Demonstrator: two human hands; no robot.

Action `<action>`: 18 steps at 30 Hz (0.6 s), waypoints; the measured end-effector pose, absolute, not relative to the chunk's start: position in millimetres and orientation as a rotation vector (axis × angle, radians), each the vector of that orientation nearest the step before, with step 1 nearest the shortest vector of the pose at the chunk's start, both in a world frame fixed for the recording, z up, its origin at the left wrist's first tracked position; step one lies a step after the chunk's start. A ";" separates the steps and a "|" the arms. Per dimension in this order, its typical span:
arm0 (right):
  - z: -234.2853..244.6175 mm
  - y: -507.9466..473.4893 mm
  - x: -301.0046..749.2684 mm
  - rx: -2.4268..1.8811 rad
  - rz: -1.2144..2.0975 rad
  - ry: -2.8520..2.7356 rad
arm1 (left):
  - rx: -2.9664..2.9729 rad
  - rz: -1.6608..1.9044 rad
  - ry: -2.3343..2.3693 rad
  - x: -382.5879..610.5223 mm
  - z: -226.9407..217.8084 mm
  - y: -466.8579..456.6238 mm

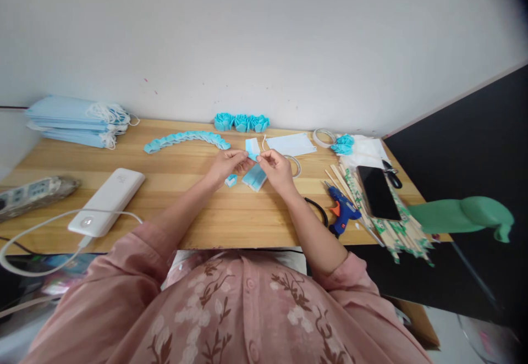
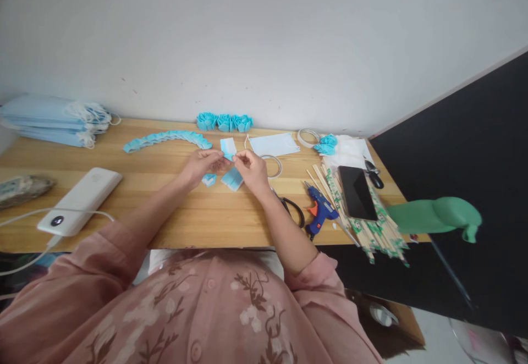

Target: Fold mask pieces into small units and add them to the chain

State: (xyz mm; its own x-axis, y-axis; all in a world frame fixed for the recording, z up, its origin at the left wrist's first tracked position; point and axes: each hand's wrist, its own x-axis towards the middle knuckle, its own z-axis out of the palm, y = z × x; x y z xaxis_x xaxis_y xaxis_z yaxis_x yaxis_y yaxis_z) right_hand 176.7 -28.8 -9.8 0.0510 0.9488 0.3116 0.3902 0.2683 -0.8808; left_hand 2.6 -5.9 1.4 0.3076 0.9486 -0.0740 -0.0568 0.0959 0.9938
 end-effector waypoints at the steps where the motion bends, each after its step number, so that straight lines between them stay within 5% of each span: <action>1: -9.2 -29.0 176.6 -1.304 0.692 -1.516 | 1.234 0.952 0.975 2.8 1.4 -6.0; 18: -14.1 -23.6 178.7 -1.187 0.983 -1.399 | 1.291 0.999 0.993 3.8 2.8 -4.3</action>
State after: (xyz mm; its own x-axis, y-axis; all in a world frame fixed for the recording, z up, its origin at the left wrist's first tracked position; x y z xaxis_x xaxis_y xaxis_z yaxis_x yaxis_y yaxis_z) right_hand 178.7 -23.6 -14.1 -0.0048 0.9827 0.1852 0.1584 0.1836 -0.9702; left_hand 3.8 -4.3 2.8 0.2753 0.9612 -0.0194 -0.0245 0.0272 0.9993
